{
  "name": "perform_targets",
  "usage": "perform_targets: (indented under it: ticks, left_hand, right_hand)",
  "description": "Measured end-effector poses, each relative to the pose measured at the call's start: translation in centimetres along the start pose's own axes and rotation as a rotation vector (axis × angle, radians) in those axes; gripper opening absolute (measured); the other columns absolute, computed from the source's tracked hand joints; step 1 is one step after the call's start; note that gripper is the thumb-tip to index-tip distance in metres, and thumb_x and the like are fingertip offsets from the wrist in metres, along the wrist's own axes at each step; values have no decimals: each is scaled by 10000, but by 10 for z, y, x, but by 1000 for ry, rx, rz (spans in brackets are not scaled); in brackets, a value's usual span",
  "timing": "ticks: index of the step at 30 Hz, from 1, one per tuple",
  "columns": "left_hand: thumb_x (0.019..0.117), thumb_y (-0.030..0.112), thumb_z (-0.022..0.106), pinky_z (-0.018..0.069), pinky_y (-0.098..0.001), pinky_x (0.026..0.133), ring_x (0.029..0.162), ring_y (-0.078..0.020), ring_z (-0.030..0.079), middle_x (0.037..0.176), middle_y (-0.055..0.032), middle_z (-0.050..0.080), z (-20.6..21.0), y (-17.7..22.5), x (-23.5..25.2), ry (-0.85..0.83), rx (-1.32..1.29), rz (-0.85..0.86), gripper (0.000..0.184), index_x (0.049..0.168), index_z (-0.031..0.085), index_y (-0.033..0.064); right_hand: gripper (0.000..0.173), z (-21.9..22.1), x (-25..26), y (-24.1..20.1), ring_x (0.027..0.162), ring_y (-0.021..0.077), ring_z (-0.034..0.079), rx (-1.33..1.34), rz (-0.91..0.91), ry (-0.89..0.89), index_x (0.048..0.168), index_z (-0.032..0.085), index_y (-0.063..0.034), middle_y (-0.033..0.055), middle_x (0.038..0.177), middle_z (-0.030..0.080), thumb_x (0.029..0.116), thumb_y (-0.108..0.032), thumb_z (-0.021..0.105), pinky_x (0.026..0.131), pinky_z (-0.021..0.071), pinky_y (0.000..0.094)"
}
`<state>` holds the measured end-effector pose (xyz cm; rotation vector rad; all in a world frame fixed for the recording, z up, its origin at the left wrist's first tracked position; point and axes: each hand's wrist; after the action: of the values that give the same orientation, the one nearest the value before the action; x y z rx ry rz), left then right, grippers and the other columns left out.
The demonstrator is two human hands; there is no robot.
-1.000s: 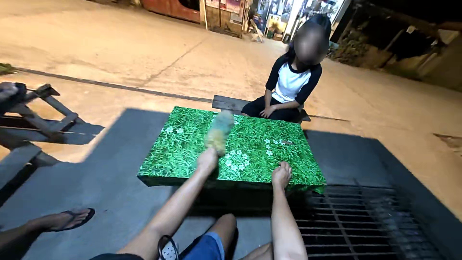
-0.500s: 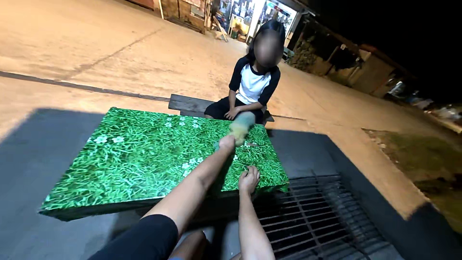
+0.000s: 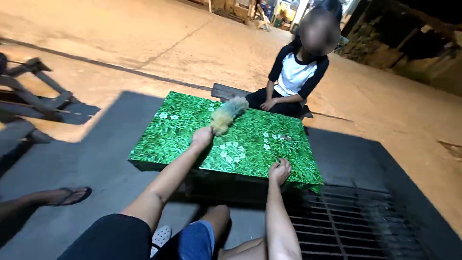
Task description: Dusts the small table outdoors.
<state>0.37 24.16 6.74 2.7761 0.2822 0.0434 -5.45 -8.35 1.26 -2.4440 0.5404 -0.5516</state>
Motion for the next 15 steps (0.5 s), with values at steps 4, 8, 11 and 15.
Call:
perform_targets:
  ticks: [4, 8, 11, 15]
  left_hand:
    - [1118, 246, 408, 438, -665, 1037, 1325, -504, 527, 1404, -324, 554, -113, -72, -76, -107, -68, -299, 409, 1389, 550, -26]
    - [1121, 182, 402, 364, -629, 1128, 1408, -493, 452, 1475, -345, 487, -166, -81, -123, -56, -218, -471, 415, 1419, 507, -88]
    - [1079, 234, 493, 484, -681, 971, 1219, -507, 608, 1296, -331, 624, -94, -106, -75, 133, -132, -407, 372, 1248, 633, -67]
    - [1036, 184, 553, 523, -657, 931, 1181, -455, 638, 1282, -250, 653, -35, -32, -53, -44, -94, -171, 280, 1233, 658, 17]
  right_hand:
    - [337, -4, -6, -2, 1425, 374, 471, 5, -17, -5, 1301, 687, -46, 178, 1496, 553, 1038, -129, 492, 1193, 350, 510]
    - [346, -3, -7, -3, 1439, 376, 455, -18, -12, -6, 1311, 679, -48, 179, 1504, 544, 1044, -125, 473, 1191, 348, 508]
    - [342, -1, -5, -4, 1432, 357, 467, -32, -6, 0, 1301, 688, -67, 162, 1497, 554, 1046, -139, 471, 1189, 354, 501]
    - [335, 1, -4, 1, 1426, 357, 473, -34, -24, -7, 1296, 690, -67, 164, 1491, 558, 1047, -148, 482, 1192, 358, 488]
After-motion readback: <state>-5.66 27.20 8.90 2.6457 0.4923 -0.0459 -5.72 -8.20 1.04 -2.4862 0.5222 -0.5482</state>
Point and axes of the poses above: each hand's wrist, its own x-axis towards the middle knuckle, its own z-axis out of the palm, y = z × x
